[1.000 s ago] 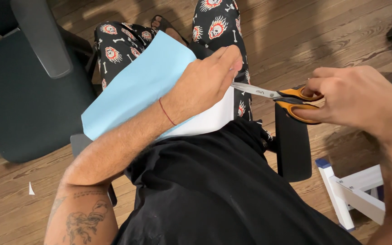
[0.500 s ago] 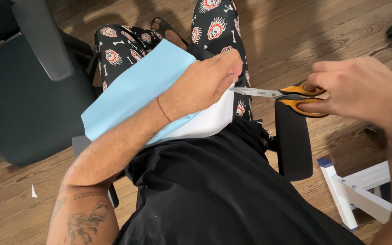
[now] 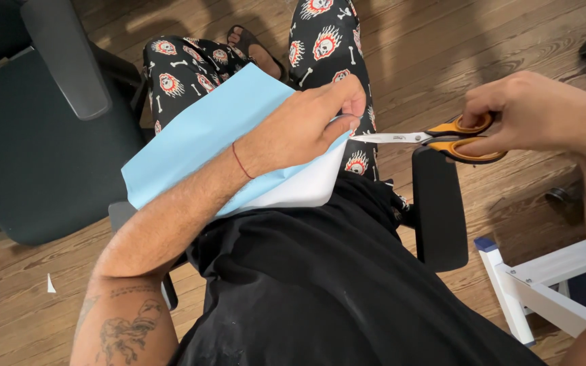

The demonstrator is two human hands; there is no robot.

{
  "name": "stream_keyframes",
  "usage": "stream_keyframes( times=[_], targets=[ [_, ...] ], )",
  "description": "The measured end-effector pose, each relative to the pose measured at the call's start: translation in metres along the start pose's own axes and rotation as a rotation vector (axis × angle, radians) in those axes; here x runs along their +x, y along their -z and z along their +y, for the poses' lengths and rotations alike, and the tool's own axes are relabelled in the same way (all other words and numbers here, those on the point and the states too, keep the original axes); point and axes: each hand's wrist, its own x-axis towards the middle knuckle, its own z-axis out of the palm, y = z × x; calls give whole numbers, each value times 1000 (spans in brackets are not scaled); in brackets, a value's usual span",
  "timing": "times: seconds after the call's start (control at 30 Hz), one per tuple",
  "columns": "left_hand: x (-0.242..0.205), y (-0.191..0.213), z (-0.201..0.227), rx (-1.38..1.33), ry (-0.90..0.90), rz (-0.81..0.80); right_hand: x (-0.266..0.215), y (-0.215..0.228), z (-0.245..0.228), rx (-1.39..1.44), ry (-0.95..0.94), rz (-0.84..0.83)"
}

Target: Cutting a piece of blue leather material with scissors

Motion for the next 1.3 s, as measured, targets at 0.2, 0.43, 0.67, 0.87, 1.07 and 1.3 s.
stream_keyframes(
  times=[0.2,0.43,0.67,0.87,1.07,1.3],
  targets=[
    [-6,4,-2,-51,22,76,-7,-8,32,186,217,140],
    [-27,13,10,-65,-62,177,63,-66,16,1365,1158,52],
    [-53,38,49,-215,-167,230,81,-33,-136,1532,1213,-184],
    [-73,58,69,-40,-141,490,113,-29,-166,1572,1425,103],
    [-91,68,70,148,-95,595,65,0,-182,1022,813,747],
    [-81,102,97,290,11,551,-4,60,-182,539,516,1112]
  ],
)
